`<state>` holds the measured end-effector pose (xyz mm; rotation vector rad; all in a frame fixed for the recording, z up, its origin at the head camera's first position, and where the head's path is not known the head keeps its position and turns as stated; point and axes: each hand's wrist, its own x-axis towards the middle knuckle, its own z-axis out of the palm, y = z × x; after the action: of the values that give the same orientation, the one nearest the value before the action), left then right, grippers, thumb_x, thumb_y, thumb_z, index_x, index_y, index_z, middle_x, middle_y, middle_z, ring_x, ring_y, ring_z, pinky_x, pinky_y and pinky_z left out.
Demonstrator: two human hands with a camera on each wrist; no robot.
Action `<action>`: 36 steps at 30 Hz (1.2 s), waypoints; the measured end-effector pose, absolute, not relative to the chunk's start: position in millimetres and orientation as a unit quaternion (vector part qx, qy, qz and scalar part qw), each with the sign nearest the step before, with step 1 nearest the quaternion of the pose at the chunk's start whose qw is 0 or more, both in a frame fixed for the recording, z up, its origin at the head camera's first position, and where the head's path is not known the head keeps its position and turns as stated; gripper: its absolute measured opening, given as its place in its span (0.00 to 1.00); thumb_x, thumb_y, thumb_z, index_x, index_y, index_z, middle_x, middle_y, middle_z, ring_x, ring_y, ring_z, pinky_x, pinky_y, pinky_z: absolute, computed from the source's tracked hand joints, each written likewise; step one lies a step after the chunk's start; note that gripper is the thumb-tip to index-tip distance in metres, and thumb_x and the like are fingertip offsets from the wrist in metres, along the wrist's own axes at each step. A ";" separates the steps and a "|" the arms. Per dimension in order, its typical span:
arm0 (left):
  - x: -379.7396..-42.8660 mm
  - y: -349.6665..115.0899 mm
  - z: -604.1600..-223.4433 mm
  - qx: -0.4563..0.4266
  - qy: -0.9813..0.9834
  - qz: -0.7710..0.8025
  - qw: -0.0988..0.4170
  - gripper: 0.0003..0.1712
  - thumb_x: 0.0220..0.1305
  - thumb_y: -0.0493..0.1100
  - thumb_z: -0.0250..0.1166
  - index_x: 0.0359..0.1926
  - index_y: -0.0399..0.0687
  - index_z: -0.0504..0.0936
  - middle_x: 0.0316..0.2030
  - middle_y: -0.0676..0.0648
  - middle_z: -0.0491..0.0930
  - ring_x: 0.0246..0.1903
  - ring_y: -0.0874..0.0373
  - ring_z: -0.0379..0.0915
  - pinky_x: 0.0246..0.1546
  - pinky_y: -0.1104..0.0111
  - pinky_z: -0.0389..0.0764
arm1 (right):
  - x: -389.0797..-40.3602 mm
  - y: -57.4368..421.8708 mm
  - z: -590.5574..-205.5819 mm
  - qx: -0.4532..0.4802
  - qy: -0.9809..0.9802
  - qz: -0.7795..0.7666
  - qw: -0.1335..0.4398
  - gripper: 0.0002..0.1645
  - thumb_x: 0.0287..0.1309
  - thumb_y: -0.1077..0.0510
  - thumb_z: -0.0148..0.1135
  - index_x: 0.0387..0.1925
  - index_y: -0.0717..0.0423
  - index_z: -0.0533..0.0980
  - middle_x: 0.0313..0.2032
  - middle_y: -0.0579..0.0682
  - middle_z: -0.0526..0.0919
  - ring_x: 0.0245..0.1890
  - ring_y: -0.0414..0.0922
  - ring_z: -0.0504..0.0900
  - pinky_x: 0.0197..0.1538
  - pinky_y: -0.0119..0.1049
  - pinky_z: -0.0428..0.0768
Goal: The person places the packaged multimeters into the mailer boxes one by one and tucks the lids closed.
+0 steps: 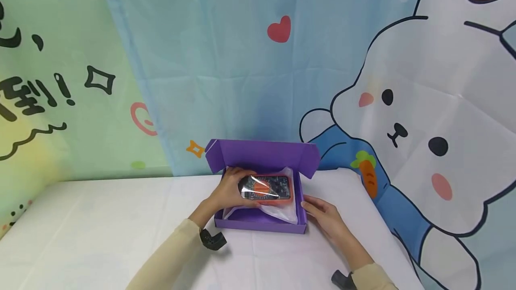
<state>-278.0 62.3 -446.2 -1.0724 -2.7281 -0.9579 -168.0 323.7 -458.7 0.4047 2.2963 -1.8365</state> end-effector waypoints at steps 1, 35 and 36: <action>-277.6 62.1 -446.4 -0.348 -0.885 -0.308 0.026 0.48 0.30 0.62 0.78 0.57 0.56 0.74 0.55 0.47 0.72 0.58 0.51 0.63 0.60 0.57 0.67 | -167.9 323.9 -458.7 0.132 0.771 -0.617 0.086 0.41 0.62 0.43 0.54 0.67 0.63 0.56 0.67 0.63 0.59 0.60 0.46 0.69 0.58 0.32 0.73; -273.1 62.6 -462.1 -0.309 -0.826 -0.455 -0.127 0.47 0.36 0.50 0.79 0.59 0.49 0.67 0.50 0.54 0.74 0.50 0.64 0.67 0.56 0.72 0.68 | -166.0 327.6 -457.6 0.089 0.761 -0.635 0.101 0.42 0.66 0.45 0.50 0.69 0.67 0.50 0.69 0.65 0.54 0.62 0.42 0.67 0.56 0.28 0.73; -272.9 63.0 -462.3 -0.311 -0.826 -0.453 -0.123 0.47 0.36 0.50 0.79 0.59 0.50 0.67 0.50 0.54 0.74 0.50 0.64 0.67 0.56 0.72 0.68 | -165.8 327.9 -457.9 0.089 0.761 -0.634 0.101 0.41 0.66 0.46 0.50 0.69 0.67 0.50 0.69 0.64 0.54 0.61 0.41 0.68 0.56 0.27 0.73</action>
<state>-272.9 63.0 -462.3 -1.0632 -2.8197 -1.5473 -165.8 327.9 -457.9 0.2631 2.2488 -1.8747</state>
